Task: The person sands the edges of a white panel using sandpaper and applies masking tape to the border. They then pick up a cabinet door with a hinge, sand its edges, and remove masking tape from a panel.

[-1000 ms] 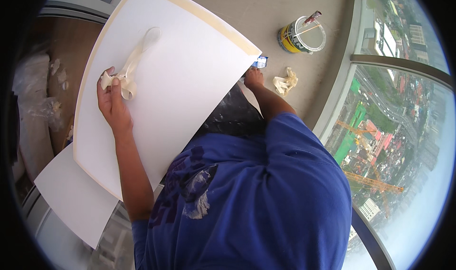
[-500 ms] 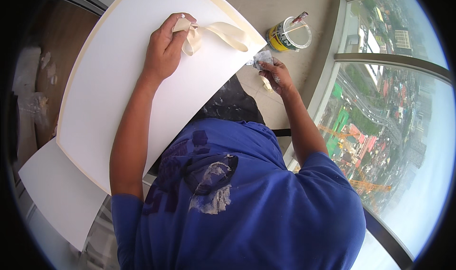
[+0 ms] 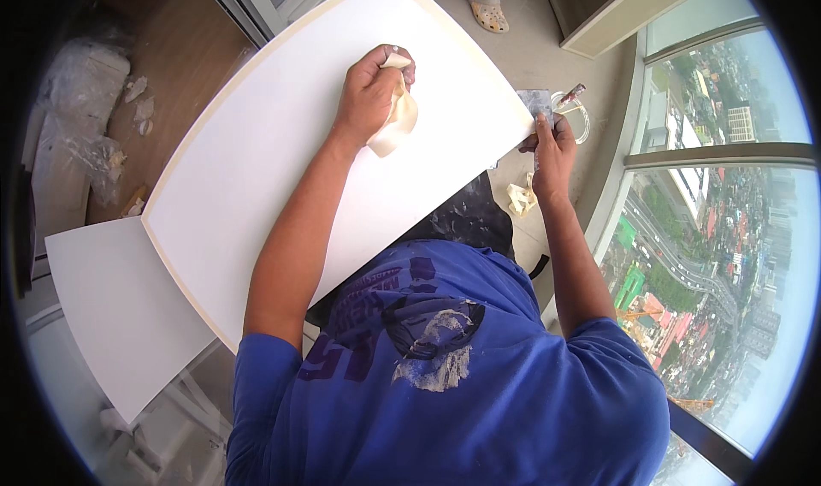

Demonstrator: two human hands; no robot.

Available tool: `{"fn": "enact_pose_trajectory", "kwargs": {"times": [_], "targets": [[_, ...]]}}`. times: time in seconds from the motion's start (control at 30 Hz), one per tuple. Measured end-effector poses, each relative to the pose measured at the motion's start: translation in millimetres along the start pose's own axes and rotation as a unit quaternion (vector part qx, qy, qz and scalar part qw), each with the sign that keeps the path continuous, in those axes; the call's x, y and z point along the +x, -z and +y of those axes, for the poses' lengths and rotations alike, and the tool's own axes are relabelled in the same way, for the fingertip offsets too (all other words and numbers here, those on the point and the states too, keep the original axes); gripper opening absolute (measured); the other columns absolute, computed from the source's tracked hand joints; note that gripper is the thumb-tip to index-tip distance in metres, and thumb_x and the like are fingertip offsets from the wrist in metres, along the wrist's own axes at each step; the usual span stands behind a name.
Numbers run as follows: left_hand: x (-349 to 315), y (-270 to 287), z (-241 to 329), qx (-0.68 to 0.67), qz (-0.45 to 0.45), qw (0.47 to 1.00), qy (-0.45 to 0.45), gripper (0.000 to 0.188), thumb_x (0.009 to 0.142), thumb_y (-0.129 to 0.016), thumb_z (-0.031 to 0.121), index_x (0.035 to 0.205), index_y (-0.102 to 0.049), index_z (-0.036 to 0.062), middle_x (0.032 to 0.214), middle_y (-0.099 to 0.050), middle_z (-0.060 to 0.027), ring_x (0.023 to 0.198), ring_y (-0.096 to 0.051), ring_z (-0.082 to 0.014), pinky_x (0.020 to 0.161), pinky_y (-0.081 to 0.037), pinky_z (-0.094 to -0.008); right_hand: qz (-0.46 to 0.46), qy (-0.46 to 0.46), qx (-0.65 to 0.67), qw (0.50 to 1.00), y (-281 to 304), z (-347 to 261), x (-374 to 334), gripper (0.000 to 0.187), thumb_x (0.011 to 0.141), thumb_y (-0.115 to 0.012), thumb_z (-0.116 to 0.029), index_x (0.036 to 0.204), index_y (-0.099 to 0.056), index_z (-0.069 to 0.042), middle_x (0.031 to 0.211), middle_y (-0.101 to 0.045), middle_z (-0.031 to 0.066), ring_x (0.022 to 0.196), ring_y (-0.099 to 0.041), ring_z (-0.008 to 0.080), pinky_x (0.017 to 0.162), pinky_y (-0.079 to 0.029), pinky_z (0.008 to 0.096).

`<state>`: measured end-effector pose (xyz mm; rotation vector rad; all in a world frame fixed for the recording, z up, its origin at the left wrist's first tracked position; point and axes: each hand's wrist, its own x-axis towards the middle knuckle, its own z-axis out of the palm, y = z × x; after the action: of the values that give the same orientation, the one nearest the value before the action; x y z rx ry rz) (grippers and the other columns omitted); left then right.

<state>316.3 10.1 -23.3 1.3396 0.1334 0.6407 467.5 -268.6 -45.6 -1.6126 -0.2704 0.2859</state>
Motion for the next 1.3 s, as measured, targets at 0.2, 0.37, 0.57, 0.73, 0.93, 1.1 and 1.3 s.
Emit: {"fn": "enact_pose_trajectory", "kwargs": {"times": [0.2,0.37,0.57,0.73,0.93,1.1,1.3], "targets": [[-3,8,8,-0.084,0.037,0.995,0.04,0.012,0.091,-0.044,0.005,0.087,-0.056,0.0024,0.083,-0.059,-0.0048,0.078,-0.05,-0.0134,0.076,-0.045,-0.0288,0.029,0.029,0.026,0.999,-26,-3,4,0.017,0.107,-0.064,-0.016,0.107,-0.066,0.0,0.073,-0.061,0.0007,0.06,-0.055,0.009,0.057,-0.046,0.027],[-2,22,18,0.009,0.037,0.999,0.035,0.009,0.092,-0.052,0.012,0.092,-0.056,0.0038,0.089,-0.058,-0.0048,0.085,-0.05,-0.0152,0.083,-0.043,-0.0291,-0.01,0.025,0.022,0.999,-45,-14,21,0.016,0.107,-0.066,-0.016,0.105,-0.066,0.0,0.077,-0.064,0.0017,0.061,-0.058,0.0091,0.058,-0.047,0.0264],[19,36,3,0.049,0.072,0.995,0.041,0.011,0.096,-0.061,0.009,0.105,-0.056,0.0048,0.095,-0.059,-0.0021,0.089,-0.054,-0.0125,0.083,-0.047,-0.0291,-0.052,-0.031,0.08,0.995,-79,-3,65,0.019,0.106,-0.068,-0.02,0.109,-0.066,-0.001,0.08,-0.066,0.0019,0.066,-0.06,0.0102,0.063,-0.049,0.0277],[34,37,-11,0.107,0.069,0.991,0.04,0.016,0.096,-0.066,0.013,0.104,-0.057,0.0027,0.095,-0.062,-0.0045,0.09,-0.057,-0.0144,0.085,-0.048,-0.0302,0.039,0.081,-0.103,0.991,-51,4,68,0.019,0.105,-0.067,-0.016,0.112,-0.066,0.002,0.095,-0.076,0.0132,0.073,-0.072,0.0175,0.069,-0.058,0.0325],[53,35,-40,0.169,0.082,0.981,0.045,0.033,0.092,-0.071,0.024,0.11,-0.062,-0.0024,0.096,-0.071,-0.0125,0.087,-0.065,-0.0224,0.083,-0.053,-0.0364,0.035,0.337,-0.304,0.89,-43,-36,3,0.029,0.097,-0.07,-0.003,0.126,-0.067,-0.003,0.112,-0.077,0.0163,0.089,-0.078,0.0319,0.079,-0.061,0.0409],[59,31,-42,0.152,0.068,0.984,0.061,0.038,0.091,-0.072,0.026,0.114,-0.062,-0.0036,0.097,-0.072,-0.0113,0.088,-0.065,-0.0201,0.083,-0.053,-0.0357,-0.118,0.431,-0.42,0.79,-52,-29,-7,0.026,0.087,-0.073,0.002,0.113,-0.076,-0.003,0.117,-0.077,0.0101,0.109,-0.071,0.0305,0.095,-0.056,0.0419],[65,32,-49,0.106,0.066,0.991,0.051,0.029,0.093,-0.073,0.022,0.109,-0.064,-0.0007,0.092,-0.07,-0.0055,0.086,-0.062,-0.0152,0.08,-0.052,-0.0324,-0.225,0.422,-0.401,0.781,-65,-22,-64,0.032,0.084,-0.075,-0.001,0.115,-0.076,-0.009,0.122,-0.072,0.0066,0.108,-0.065,0.0318,0.091,-0.054,0.0421]]}}
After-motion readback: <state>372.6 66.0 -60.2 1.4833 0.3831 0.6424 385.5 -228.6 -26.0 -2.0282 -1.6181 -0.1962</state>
